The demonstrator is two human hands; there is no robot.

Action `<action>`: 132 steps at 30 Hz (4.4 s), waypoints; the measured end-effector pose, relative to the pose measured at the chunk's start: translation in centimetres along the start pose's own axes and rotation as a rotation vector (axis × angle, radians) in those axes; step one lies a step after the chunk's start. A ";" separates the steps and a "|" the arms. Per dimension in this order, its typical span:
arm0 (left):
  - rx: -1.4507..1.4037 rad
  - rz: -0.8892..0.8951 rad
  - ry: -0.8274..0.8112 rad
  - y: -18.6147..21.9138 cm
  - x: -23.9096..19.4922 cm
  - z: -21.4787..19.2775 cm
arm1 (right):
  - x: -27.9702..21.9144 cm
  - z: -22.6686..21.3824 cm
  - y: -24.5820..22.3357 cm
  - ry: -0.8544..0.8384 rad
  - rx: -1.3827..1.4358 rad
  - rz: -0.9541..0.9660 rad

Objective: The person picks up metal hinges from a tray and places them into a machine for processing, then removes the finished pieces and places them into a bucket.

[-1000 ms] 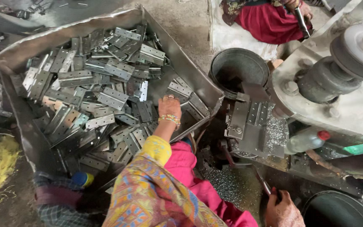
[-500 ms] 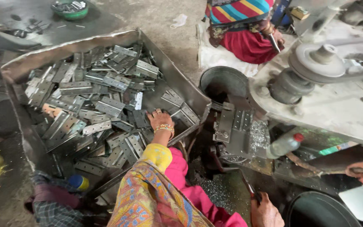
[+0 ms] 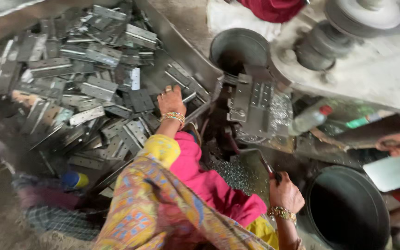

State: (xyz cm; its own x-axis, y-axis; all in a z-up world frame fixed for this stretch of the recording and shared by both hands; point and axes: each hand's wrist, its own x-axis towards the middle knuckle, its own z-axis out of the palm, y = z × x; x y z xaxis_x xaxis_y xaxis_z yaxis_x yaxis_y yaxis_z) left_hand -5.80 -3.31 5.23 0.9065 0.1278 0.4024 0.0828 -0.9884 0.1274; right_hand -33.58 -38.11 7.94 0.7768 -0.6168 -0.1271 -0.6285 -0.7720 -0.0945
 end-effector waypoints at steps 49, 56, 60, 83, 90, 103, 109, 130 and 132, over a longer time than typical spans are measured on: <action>-0.053 0.507 -0.319 22.4 -10.1 -5.5 | 3.8 13.9 5.5 -0.141 0.180 -0.271; 0.012 0.503 -0.338 23.5 -9.0 -3.6 | 3.3 8.9 4.9 -0.134 -0.038 -0.193; 0.005 0.460 -0.250 24.2 -8.6 -2.6 | 3.4 13.0 5.5 -0.152 0.154 -0.272; 0.010 0.451 -0.349 25.4 -4.7 -0.8 | 3.3 12.2 4.9 -0.187 0.110 -0.223; -0.009 0.487 -0.381 23.9 -5.2 -3.5 | 4.1 9.7 4.6 -0.120 0.008 -0.324; -0.419 0.705 -0.129 22.5 -10.4 -6.8 | 3.2 -3.3 -1.1 -0.091 -0.143 -0.356; -0.258 0.399 -0.328 25.6 -9.4 -4.1 | 2.7 -3.5 -0.9 -0.090 -0.183 -0.365; 0.006 0.530 -0.268 23.1 -9.5 -4.9 | 4.1 5.9 2.7 -0.140 0.005 -0.288; 0.042 0.546 -0.297 23.3 -9.6 -4.9 | 3.9 6.2 2.8 -0.218 -0.048 -0.212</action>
State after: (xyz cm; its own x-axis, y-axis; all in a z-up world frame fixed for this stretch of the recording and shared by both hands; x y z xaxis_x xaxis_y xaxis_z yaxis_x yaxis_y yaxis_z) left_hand -14.58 -27.12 8.78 0.8988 -0.4189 0.1291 -0.4140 -0.9080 -0.0637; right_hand -32.54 -41.75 1.02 0.8601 -0.3979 -0.3192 -0.4469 -0.8894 -0.0957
